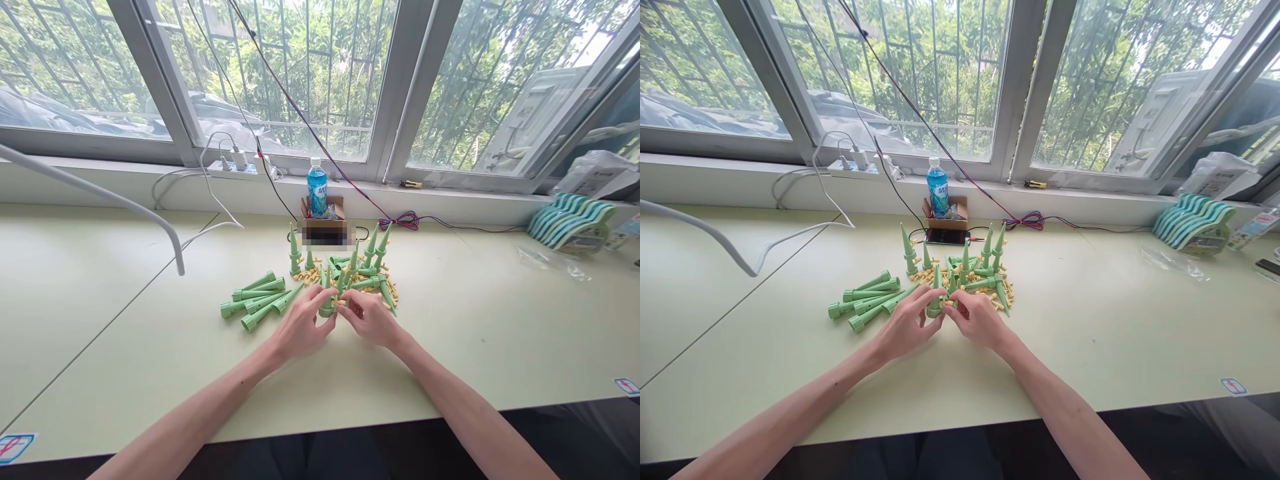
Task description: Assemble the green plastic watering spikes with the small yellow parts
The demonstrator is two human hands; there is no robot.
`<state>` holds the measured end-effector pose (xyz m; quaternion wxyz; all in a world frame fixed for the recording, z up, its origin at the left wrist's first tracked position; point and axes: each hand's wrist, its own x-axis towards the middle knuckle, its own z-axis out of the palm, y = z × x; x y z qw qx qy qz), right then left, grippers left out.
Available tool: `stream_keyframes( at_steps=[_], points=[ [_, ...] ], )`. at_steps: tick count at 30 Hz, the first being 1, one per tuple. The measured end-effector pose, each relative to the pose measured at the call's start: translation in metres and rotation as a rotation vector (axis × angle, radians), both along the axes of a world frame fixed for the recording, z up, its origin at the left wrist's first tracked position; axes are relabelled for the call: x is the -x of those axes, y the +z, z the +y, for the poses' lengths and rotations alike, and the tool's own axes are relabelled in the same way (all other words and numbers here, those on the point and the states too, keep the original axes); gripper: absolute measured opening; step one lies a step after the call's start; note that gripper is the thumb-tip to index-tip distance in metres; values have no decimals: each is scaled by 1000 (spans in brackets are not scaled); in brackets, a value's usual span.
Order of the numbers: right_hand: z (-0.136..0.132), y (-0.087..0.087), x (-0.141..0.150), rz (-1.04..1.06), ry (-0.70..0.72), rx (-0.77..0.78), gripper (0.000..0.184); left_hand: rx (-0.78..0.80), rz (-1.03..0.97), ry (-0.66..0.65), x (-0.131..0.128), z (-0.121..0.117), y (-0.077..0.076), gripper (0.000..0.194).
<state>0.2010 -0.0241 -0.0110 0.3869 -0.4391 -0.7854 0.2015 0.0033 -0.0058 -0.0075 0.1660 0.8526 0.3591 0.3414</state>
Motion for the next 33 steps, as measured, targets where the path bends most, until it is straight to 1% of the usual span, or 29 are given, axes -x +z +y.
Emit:
stream_keyframes(
  at_steps=[6,8,10,13,16,18,22,24,29,33],
  points=[
    [3,-1,1,-11,6,7,41,2,2,-28,0,-1,0,36],
    [3,0,1,-14,-1,8,42,1,3,-23,0,-2,0,35],
    [2,0,1,-12,-13,18,36,2,2,-11,0,-2,0,35],
    [0,0,0,-2,-16,35,21,5,4,1,0,-2,0,36],
    [-2,0,0,-8,3,33,17,9,3,-7,1,-2,0,37],
    [-1,-1,0,-17,8,31,19,11,1,-15,1,-3,-1,36],
    [1,0,1,-32,8,34,35,19,13,-16,0,-4,0,36],
    [2,0,1,-40,7,36,37,19,16,-12,0,-4,0,34],
    [0,0,1,-33,-17,42,22,-3,8,8,-1,-3,1,36],
    [-1,0,0,-30,-1,37,20,0,10,6,-1,-3,2,36]
  ],
)
